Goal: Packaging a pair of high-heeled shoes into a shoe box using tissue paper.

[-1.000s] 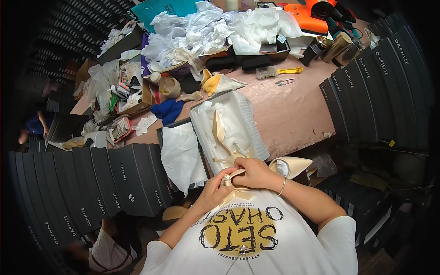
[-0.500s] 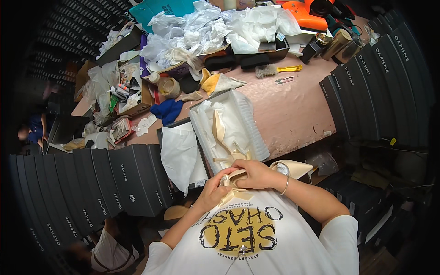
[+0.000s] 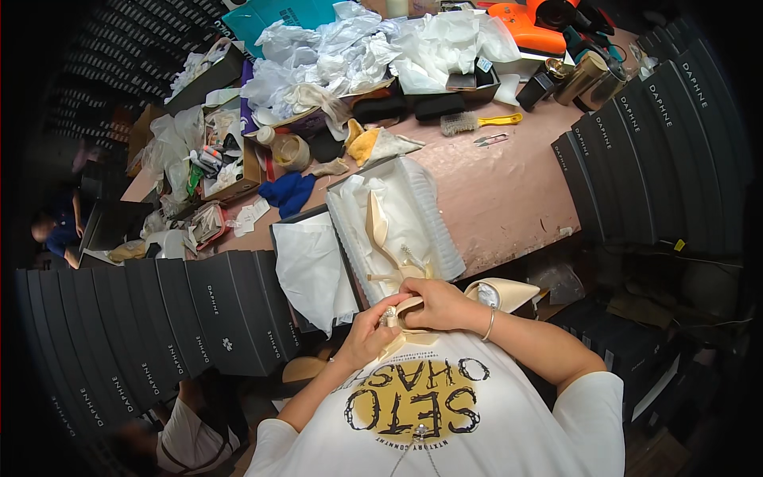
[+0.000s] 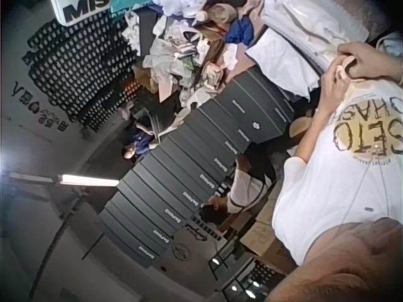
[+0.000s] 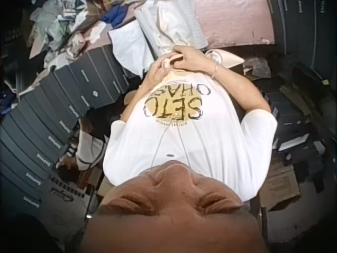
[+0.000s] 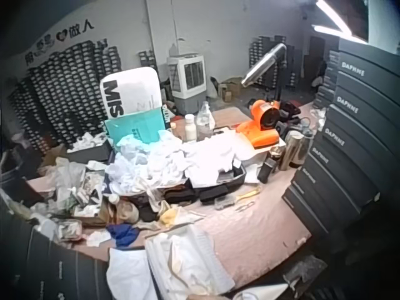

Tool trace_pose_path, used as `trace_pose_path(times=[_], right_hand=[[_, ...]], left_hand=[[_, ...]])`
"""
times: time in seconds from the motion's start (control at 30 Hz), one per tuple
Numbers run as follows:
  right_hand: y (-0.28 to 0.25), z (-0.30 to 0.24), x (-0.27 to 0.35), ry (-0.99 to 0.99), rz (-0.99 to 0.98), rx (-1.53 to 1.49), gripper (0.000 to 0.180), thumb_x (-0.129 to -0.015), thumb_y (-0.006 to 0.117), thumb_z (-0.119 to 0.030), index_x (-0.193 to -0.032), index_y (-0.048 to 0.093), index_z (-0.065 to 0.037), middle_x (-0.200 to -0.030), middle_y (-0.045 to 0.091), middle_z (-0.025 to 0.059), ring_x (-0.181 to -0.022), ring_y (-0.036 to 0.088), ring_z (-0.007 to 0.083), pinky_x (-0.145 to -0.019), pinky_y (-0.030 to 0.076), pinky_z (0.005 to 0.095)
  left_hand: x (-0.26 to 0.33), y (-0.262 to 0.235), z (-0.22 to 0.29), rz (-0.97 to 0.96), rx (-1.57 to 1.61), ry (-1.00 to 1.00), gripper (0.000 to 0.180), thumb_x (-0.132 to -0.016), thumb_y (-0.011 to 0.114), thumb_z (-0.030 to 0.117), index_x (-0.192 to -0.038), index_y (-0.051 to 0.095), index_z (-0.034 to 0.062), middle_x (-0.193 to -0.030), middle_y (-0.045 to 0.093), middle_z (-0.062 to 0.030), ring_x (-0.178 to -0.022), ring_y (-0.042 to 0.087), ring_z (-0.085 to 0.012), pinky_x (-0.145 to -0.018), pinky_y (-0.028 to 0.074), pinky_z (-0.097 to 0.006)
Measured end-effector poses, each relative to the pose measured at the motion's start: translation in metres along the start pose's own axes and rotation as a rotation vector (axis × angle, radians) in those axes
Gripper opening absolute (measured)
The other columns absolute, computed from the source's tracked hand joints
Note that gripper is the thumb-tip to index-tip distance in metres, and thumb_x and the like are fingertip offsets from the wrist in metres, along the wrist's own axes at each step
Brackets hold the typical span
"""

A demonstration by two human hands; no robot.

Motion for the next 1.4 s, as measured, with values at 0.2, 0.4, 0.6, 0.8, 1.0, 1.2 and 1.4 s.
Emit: trace_pose_path(times=[0.2, 0.4, 0.6, 0.8, 1.0, 1.2, 1.4], right_hand=[[0.004, 0.006, -0.006, -0.030, -0.047, -0.063, 0.040, -0.075, 0.069, -0.029, -0.104, 0.059, -0.002, -0.089, 0.066, 0.0193, -0.084, 0.065, 0.0348, -0.075, 0.049, 0.0402], [-0.013, -0.012, 0.004, -0.022, -0.303, 0.116, 0.053, -0.081, 0.066, -0.028, -0.121, 0.051, 0.003, -0.100, 0.063, 0.0271, -0.094, 0.063, 0.0385, -0.083, 0.048, 0.0400], [-0.023, -0.015, -0.016, -0.102, -0.215, 0.291, 0.045, -0.085, 0.064, -0.030, -0.114, 0.055, 0.003, -0.093, 0.064, 0.0272, -0.087, 0.063, 0.0407, -0.076, 0.050, 0.0417], [-0.025, 0.003, -0.033, -0.092, -0.122, 0.270, 0.033, -0.087, 0.058, -0.025, -0.106, 0.060, 0.003, -0.096, 0.065, 0.0246, -0.089, 0.063, 0.0401, -0.078, 0.049, 0.0438], [0.009, 0.015, -0.015, 0.072, -0.436, 0.476, 0.038, -0.088, 0.055, -0.023, -0.114, 0.053, 0.005, -0.096, 0.065, 0.0245, -0.092, 0.063, 0.0398, -0.082, 0.048, 0.0439], [0.004, -0.001, 0.000, 0.053, -0.631, 0.492, 0.043, -0.090, 0.053, -0.025, -0.120, 0.047, 0.005, -0.102, 0.063, 0.0254, -0.097, 0.061, 0.0387, -0.085, 0.047, 0.0423], [0.007, 0.025, 0.000, 0.126, -0.746, 0.278, 0.052, -0.095, 0.050, -0.031, -0.134, 0.040, 0.002, -0.110, 0.060, 0.0230, -0.102, 0.058, 0.0325, -0.089, 0.043, 0.0371]], left_hand=[[-0.003, -0.003, -0.003, 0.018, 0.084, -0.007, 0.052, -0.081, 0.048, 0.010, -0.131, 0.045, -0.0043, -0.120, 0.056, -0.0116, -0.108, 0.052, -0.0142, -0.095, 0.039, -0.026], [-0.014, -0.015, -0.006, 0.025, 0.175, 0.062, 0.051, -0.079, 0.045, 0.010, -0.128, 0.046, -0.0045, -0.121, 0.055, -0.0137, -0.111, 0.051, -0.0177, -0.099, 0.037, -0.028], [-0.018, -0.027, 0.010, 0.317, -0.121, 0.192, 0.069, -0.082, 0.059, 0.013, -0.141, 0.026, -0.0010, -0.131, 0.041, -0.0172, -0.126, 0.039, -0.0239, -0.105, 0.031, -0.034], [-0.035, -0.043, 0.019, 0.377, -0.290, 0.173, 0.067, -0.080, 0.063, 0.009, -0.137, 0.031, -0.0038, -0.122, 0.051, -0.0164, -0.113, 0.050, -0.0226, -0.098, 0.040, -0.032], [-0.040, -0.039, -0.022, 0.003, -0.365, -0.188, 0.042, -0.077, 0.062, 0.009, -0.118, 0.058, 0.0005, -0.107, 0.061, -0.0129, -0.098, 0.059, -0.0226, -0.086, 0.047, -0.032], [-0.050, -0.013, 0.006, -0.201, -1.047, -0.009, 0.045, -0.071, 0.063, 0.015, -0.113, 0.061, 0.0003, -0.101, 0.066, -0.0177, -0.095, 0.062, -0.0321, -0.084, 0.048, -0.037], [-0.082, -0.016, -0.032, -0.465, -0.873, -0.276, 0.033, -0.070, 0.060, 0.013, -0.100, 0.067, 0.0002, -0.085, 0.068, -0.0179, -0.081, 0.065, -0.0294, -0.074, 0.050, -0.036]])
Point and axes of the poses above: each hand's wrist, its own x-axis away from the middle knuckle, its own y-axis out of the palm, z = x × y, the point moved 10 cm from there along -x, towards the middle knuckle
